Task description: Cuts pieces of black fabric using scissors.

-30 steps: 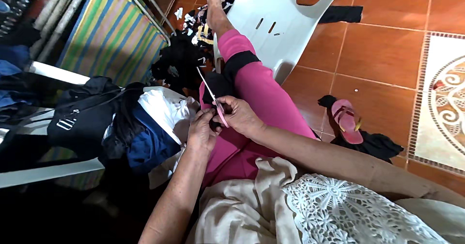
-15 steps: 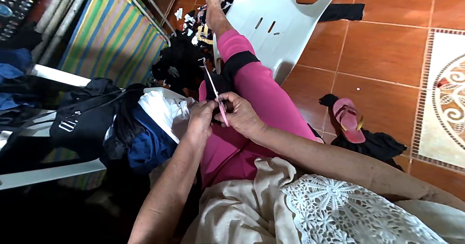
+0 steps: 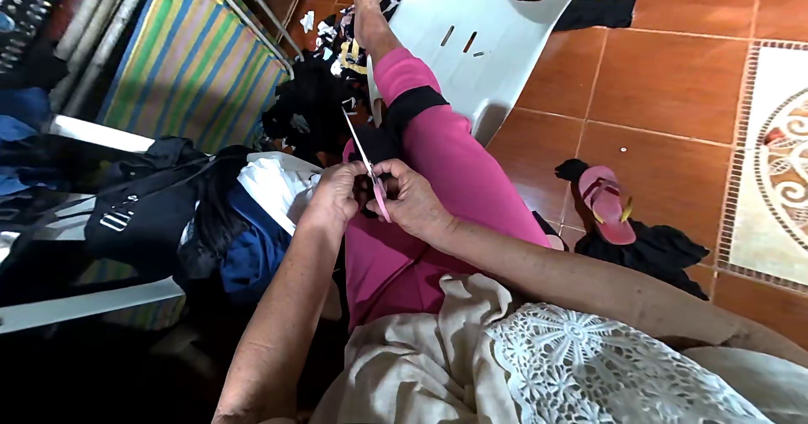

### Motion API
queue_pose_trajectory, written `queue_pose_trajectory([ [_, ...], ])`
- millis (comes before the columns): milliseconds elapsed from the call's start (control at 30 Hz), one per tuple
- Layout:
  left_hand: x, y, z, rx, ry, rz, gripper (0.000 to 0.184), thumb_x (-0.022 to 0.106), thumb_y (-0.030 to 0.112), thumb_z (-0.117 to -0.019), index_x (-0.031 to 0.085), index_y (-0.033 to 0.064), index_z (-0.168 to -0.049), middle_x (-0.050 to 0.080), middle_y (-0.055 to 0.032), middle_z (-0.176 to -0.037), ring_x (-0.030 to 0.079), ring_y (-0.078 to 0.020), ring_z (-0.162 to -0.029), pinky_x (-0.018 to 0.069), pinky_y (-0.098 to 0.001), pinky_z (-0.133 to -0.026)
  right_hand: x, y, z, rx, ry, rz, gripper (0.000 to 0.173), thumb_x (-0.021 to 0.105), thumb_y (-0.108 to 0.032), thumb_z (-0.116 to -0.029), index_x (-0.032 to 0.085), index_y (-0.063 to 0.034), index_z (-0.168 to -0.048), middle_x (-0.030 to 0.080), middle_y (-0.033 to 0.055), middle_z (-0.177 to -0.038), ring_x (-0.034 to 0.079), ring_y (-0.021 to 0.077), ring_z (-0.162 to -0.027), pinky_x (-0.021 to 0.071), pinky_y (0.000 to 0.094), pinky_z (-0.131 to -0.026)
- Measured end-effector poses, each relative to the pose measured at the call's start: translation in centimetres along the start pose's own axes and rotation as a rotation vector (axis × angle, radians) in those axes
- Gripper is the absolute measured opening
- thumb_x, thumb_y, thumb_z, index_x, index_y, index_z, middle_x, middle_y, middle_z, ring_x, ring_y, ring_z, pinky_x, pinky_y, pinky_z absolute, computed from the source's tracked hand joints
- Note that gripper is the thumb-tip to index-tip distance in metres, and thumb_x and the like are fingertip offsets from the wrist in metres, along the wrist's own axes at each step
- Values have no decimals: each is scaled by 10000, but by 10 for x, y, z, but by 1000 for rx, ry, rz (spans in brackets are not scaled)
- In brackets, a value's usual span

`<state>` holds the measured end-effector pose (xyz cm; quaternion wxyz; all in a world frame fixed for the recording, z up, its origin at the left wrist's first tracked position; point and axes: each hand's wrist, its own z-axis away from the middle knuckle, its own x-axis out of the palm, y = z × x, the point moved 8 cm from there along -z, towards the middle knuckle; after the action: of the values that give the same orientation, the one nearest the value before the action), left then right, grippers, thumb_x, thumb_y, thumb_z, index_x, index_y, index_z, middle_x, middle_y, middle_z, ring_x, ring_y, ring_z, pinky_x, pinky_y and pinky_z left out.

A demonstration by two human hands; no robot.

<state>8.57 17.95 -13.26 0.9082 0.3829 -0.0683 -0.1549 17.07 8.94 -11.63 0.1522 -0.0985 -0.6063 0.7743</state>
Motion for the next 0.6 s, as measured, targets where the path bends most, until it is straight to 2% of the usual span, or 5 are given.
queue_pose_trajectory([
  [133, -12, 0, 3, -15, -49, -111, 52, 552, 36, -985, 596, 54, -963, 606, -42, -722, 515, -75, -515, 443, -206, -462, 10, 3, -2, -46, -56, 197, 371, 697, -33, -931, 583, -34, -1284, 689, 96, -820, 653, 162, -651, 569, 347, -659],
  [267, -22, 2, 3, -38, -10, -77, 64, 534, 21, -996, 549, 58, -1045, 585, -45, -778, 464, -54, -508, 379, -179, -434, 18, 5, -5, -49, -92, 297, 361, 692, -65, -944, 585, -28, -1287, 685, 113, -825, 662, 195, -682, 569, 381, -690],
  [400, -23, -3, 6, -20, 66, 4, 66, 489, 22, -1018, 510, 78, -1045, 564, -60, -839, 526, -103, -593, 466, -231, -509, 22, 7, -7, -25, -104, 319, 360, 685, -81, -958, 578, -43, -1300, 692, 114, -853, 664, 197, -690, 570, 382, -692],
  [467, -23, -7, 5, -1, 93, 22, 62, 469, 32, -1033, 502, 84, -1035, 560, -57, -825, 542, -115, -616, 478, -250, -533, 23, 8, -8, -26, -109, 325, 357, 684, -84, -960, 577, -40, -1298, 696, 115, -861, 662, 194, -689, 566, 376, -689],
  [600, -22, -12, 4, 38, 77, 5, 203, 473, 11, -1022, 486, 81, -1211, 555, -72, -943, 562, -136, -721, 494, -284, -596, 20, 13, -8, 12, -109, 306, 369, 697, -63, -949, 575, -29, -1297, 698, 117, -875, 660, 181, -696, 562, 360, -688],
])
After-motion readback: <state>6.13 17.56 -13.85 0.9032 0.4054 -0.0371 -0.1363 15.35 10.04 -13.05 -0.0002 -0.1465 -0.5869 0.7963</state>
